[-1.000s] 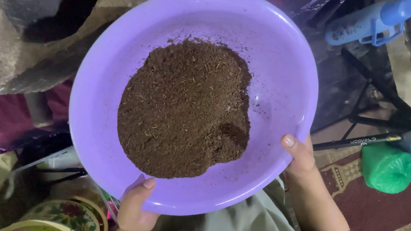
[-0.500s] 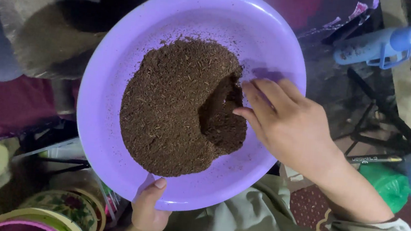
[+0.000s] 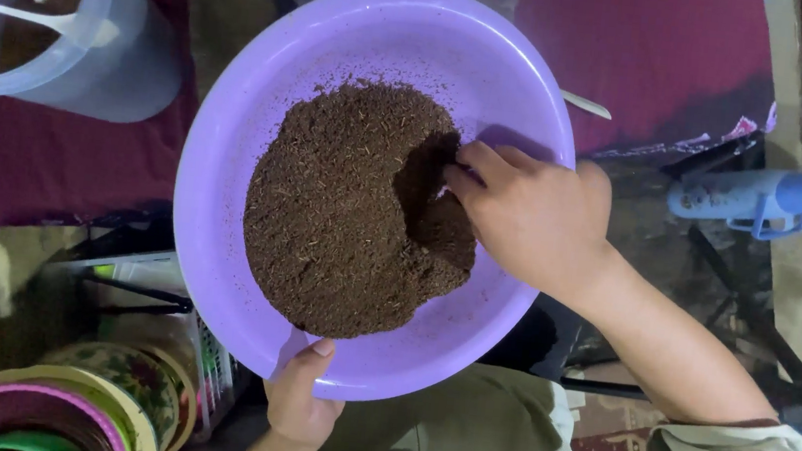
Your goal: Mixing a brown powder in a purple bowl using hands and a spoon.
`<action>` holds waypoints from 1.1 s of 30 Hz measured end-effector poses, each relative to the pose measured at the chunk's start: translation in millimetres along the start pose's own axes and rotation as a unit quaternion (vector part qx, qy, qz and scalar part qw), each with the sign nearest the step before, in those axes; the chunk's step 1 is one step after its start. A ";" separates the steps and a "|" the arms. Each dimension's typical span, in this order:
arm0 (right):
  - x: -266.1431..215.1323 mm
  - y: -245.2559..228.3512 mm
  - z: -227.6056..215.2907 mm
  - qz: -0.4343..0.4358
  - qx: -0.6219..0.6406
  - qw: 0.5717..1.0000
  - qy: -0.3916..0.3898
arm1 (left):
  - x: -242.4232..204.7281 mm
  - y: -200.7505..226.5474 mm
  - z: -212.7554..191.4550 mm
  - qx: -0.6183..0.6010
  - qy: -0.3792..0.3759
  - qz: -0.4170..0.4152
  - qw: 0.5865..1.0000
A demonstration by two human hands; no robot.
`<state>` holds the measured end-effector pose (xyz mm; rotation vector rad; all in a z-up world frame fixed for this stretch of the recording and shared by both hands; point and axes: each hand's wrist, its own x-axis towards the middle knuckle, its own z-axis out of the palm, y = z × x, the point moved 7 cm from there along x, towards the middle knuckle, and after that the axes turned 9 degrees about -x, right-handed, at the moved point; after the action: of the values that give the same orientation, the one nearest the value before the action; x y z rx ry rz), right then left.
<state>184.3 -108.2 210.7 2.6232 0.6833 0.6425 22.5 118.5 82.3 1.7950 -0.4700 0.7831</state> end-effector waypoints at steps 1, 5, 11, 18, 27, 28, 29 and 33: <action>5.2 0.8 3.0 -0.005 0.000 1.000 0.007 | 6.2 -0.8 -2.9 0.004 0.006 0.003 1.000; 32.6 -6.4 18.3 -0.094 0.144 0.985 -0.034 | 21.7 -5.1 -13.7 0.034 0.031 0.022 0.999; 81.8 -13.7 -4.1 -0.125 0.156 0.978 0.064 | 46.9 -7.9 -21.8 0.051 0.070 0.063 0.994; 115.6 -36.2 2.6 -0.160 0.165 0.969 0.093 | 45.5 -57.7 -29.8 -0.227 0.208 -0.201 0.930; 179.6 -35.1 18.8 -0.205 0.267 0.940 0.048 | 87.8 -126.1 -27.2 -0.385 0.254 -0.240 0.855; 182.6 -37.3 20.6 -0.205 0.266 0.940 0.052 | 89.7 -134.5 -31.3 -0.384 0.253 -0.236 0.856; 185.2 -40.1 21.2 -0.212 0.254 0.941 0.066 | 92.8 -141.5 -35.9 -0.378 0.248 -0.221 0.864; 197.1 -55.1 56.6 -0.210 0.193 0.953 0.104 | 144.8 -95.2 -32.9 -0.364 0.259 -0.238 0.862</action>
<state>346.5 28.7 205.4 2.6275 1.5165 0.7136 177.2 190.5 127.3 0.8738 0.0576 0.5855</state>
